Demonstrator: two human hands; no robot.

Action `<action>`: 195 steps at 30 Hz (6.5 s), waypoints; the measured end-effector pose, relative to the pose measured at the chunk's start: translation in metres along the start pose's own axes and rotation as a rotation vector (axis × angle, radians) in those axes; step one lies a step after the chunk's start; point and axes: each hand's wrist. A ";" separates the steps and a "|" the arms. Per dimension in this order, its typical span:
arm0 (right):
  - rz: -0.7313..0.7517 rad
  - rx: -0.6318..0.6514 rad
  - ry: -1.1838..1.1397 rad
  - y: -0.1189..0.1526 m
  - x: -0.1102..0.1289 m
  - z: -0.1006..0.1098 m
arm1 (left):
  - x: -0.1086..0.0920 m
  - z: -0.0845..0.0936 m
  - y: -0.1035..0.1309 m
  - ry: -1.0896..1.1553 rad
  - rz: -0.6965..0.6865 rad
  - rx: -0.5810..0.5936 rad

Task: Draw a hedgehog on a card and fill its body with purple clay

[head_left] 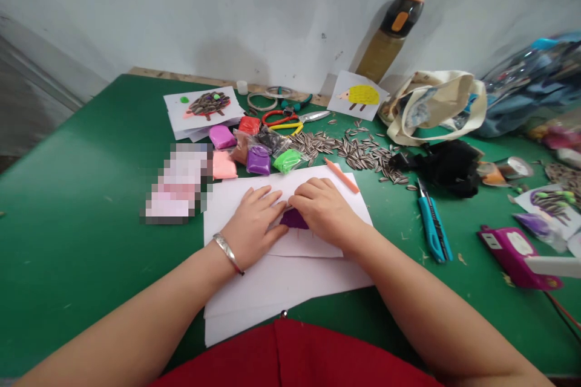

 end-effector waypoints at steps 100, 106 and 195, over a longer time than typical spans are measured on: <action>-0.409 -0.045 -0.263 0.051 -0.031 0.019 | -0.029 -0.026 0.002 -0.204 -0.068 0.017; -0.322 0.122 -0.144 0.049 -0.029 0.019 | -0.033 -0.026 -0.001 -0.240 -0.051 0.123; -0.444 0.255 -0.181 0.049 -0.027 0.033 | -0.033 -0.032 -0.001 -0.225 -0.052 0.044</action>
Point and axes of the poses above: each hand's wrist, its own y-axis away from the middle knuckle, its own z-axis out of the back of the hand, x = y × z, and after that the axes turned 12 degrees about y, right-handed
